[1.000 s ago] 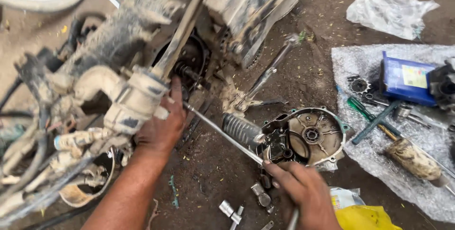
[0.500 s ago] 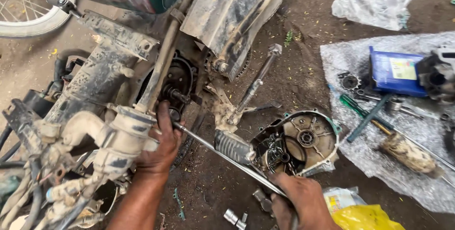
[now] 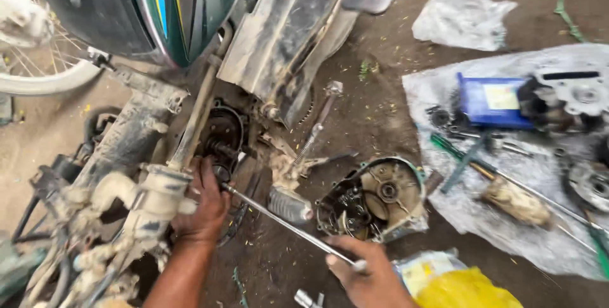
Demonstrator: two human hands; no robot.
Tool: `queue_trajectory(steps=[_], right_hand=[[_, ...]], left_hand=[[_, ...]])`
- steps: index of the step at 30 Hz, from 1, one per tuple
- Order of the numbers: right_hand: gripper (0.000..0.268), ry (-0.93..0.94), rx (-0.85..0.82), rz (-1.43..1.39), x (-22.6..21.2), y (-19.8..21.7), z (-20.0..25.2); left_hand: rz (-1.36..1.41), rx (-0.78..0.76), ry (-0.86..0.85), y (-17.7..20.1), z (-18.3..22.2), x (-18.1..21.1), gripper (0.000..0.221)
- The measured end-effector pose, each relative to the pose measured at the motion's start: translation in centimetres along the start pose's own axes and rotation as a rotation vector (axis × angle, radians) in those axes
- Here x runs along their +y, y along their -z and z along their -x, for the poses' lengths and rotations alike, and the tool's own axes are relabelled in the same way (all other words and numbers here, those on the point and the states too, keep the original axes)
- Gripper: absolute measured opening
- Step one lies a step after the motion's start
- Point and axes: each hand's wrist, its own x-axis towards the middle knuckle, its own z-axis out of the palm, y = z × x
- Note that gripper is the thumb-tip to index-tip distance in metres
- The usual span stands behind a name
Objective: The person uses a long socket wrench to loosen fasteners on the engine of a TVS motorcycle, then removes the engine cover and works on the exposed clutch assembly. They drain dark oil into a bucket on the ground and handle the cover and internal parts while kneeling beside the bike.
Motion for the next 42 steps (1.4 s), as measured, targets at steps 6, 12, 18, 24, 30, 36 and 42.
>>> queue_trajectory(steps=[6, 12, 18, 24, 30, 36, 42], right_hand=[[0.032, 0.336, -0.089, 0.297, -7.4, 2.4, 4.4], [0.032, 0.567, -0.116, 0.491, -9.9, 2.1, 4.1], [0.035, 0.711, -0.085, 0.615, -8.3, 0.7, 2.7], [0.033, 1.088, -0.021, 1.005, -8.9, 2.3, 0.6], [0.041, 0.957, -0.11, 1.067, -6.1, 3.9, -2.9], [0.056, 1.146, -0.098, 1.085, -10.3, 5.1, -3.1], [0.069, 0.89, -0.188, 1.087, -8.0, 3.8, -2.0]], left_hand=[[-0.546, -0.12, 0.109, 9.4, 2.0, 8.7, 0.116], [-0.286, 0.051, 0.161, 7.8, 3.0, 6.7, 0.122], [0.492, -0.1, 0.609, 10.2, 1.9, 11.7, 0.094], [0.158, 0.432, 0.192, 7.1, 1.9, 7.9, 0.079], [1.523, 0.417, 0.29, 4.2, 0.8, 3.9, 0.06], [2.357, 0.332, 0.36, 1.0, 0.8, -0.4, 0.042], [2.521, 0.348, 0.446, 1.2, 0.2, 0.4, 0.044]])
